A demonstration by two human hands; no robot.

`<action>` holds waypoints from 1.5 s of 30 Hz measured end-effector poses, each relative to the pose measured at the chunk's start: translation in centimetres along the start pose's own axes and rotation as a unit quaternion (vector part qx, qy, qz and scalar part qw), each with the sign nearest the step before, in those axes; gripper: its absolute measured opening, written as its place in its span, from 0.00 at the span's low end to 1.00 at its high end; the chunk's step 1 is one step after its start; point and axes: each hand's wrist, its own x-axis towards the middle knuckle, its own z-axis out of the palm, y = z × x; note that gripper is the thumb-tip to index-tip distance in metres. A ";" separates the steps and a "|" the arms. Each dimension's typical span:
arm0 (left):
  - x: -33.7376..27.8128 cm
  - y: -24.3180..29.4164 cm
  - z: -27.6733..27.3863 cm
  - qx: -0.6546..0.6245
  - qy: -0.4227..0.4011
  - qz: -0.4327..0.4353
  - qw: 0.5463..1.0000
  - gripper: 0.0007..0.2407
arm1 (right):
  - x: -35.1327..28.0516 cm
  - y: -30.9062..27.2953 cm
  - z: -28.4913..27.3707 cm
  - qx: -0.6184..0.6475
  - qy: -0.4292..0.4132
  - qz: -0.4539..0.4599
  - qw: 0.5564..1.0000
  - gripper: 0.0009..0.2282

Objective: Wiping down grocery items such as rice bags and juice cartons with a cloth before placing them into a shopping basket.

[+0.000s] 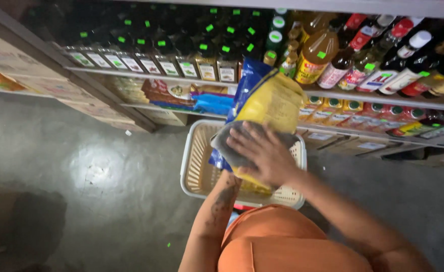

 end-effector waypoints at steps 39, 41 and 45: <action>-4.0 2.9 4.8 0.384 0.085 -0.142 0.908 0.20 | -12.1 8.3 8.0 -0.755 -0.057 -0.526 -0.387 0.25; -4.8 1.4 2.2 0.307 0.105 -0.169 0.931 0.18 | -15.5 9.3 11.0 -0.714 -0.038 -0.534 -0.452 0.24; -4.4 -0.8 -7.6 0.342 0.172 -0.167 0.909 0.14 | -21.0 7.7 15.0 -0.636 0.039 -0.610 -0.470 0.25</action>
